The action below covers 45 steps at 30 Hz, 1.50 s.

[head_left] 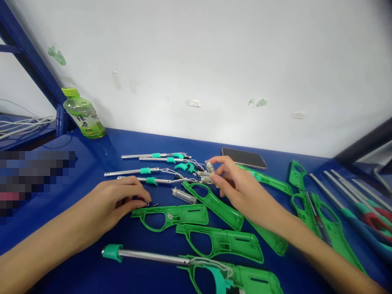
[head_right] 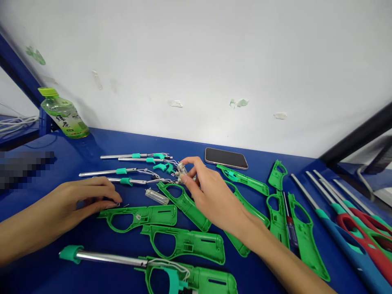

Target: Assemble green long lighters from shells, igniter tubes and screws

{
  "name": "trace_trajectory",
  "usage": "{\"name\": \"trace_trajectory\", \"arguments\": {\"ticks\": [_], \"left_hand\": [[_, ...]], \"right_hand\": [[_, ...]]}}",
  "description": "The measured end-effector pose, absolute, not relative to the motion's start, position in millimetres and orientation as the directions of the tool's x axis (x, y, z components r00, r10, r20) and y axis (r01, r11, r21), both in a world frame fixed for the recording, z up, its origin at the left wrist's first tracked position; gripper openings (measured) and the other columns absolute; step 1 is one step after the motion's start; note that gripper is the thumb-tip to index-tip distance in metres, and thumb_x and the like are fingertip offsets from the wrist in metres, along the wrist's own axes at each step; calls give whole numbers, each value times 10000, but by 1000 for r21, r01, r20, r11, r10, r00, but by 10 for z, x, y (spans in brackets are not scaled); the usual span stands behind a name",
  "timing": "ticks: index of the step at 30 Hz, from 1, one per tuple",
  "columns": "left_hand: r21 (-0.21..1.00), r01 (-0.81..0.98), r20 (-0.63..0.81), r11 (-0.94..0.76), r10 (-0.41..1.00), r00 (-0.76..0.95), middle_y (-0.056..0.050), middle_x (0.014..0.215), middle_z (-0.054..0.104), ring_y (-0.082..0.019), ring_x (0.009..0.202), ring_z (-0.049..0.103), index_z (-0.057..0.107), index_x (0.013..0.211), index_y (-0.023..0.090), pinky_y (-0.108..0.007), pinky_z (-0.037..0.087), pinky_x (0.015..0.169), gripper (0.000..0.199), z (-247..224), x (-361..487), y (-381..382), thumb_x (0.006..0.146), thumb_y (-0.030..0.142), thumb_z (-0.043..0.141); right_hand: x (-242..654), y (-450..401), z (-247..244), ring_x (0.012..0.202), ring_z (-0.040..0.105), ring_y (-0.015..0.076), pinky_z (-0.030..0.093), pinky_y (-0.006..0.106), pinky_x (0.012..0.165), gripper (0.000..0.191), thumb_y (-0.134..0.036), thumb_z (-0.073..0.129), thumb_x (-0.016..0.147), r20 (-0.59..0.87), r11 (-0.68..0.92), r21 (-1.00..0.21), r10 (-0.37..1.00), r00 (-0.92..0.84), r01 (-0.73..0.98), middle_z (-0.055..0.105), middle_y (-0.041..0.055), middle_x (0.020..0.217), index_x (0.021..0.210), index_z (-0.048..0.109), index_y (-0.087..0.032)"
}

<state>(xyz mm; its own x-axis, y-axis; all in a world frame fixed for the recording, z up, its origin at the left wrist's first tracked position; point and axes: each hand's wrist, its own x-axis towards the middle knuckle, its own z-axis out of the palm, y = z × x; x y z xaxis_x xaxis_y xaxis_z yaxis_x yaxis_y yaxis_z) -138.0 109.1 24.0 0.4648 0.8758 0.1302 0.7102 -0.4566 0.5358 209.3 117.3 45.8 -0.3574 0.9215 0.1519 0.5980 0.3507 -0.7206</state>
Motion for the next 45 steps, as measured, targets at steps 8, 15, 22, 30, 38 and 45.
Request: {"name": "trace_trajectory", "arguments": {"ticks": [8, 15, 22, 30, 38, 45], "left_hand": [[473, 717, 157, -512, 850, 503, 12, 896, 756, -162, 740, 679, 754, 905, 285, -240, 496, 682, 325, 217, -1350, 1129, 1064, 464, 534], [411, 762, 162, -500, 863, 479, -24, 990, 796, -222, 852, 763, 762, 934, 281, -294, 562, 769, 446, 282, -1303, 1111, 1076, 561, 445], [427, 749, 168, -507, 858, 485, -11, 943, 778, -204, 819, 745, 754, 939, 280, -289, 548, 768, 414, 289, -1286, 1092, 1086, 546, 473], [392, 786, 161, -478, 877, 453, -23, 999, 790, -224, 845, 757, 730, 983, 275, -303, 535, 760, 416, 293, -1279, 1040, 1088, 578, 466], [393, 799, 181, -456, 890, 419, -22, 1016, 821, -246, 878, 789, 774, 994, 293, -313, 564, 774, 467, 331, -1242, 1041, 1070, 632, 462], [440, 770, 181, -463, 885, 429, -23, 1102, 833, -266, 958, 803, 814, 1093, 332, -309, 602, 838, 450, 288, -1232, 1062, 1043, 673, 525]], "right_hand": [[2070, 1124, 480, 643, 609, 161, 449, 356, 590, 346, -440, 463, 1141, 164, 382, -696, 909, -383, 609, 683, 17, 928, 1423, 532, -252], [2085, 1106, 467, 583, 525, 136, 406, 339, 542, 325, -436, 480, 1142, 178, 392, -674, 909, -378, 626, 677, 1, 929, 1418, 532, -271], [2076, 1101, 458, 562, 504, 133, 387, 335, 544, 301, -395, 483, 1142, 174, 414, -660, 896, -408, 627, 681, -1, 904, 1411, 540, -273], [2072, 1096, 458, 582, 513, 147, 391, 341, 560, 302, -378, 484, 1138, 186, 429, -646, 891, -415, 631, 708, 18, 922, 1411, 545, -267], [2063, 1103, 459, 589, 524, 149, 396, 349, 590, 297, -374, 493, 1133, 200, 447, -625, 884, -421, 640, 725, 25, 940, 1399, 563, -262], [2051, 1092, 468, 634, 579, 176, 407, 354, 596, 327, -399, 496, 1132, 177, 440, -627, 884, -433, 643, 741, 40, 929, 1412, 575, -249]]}}
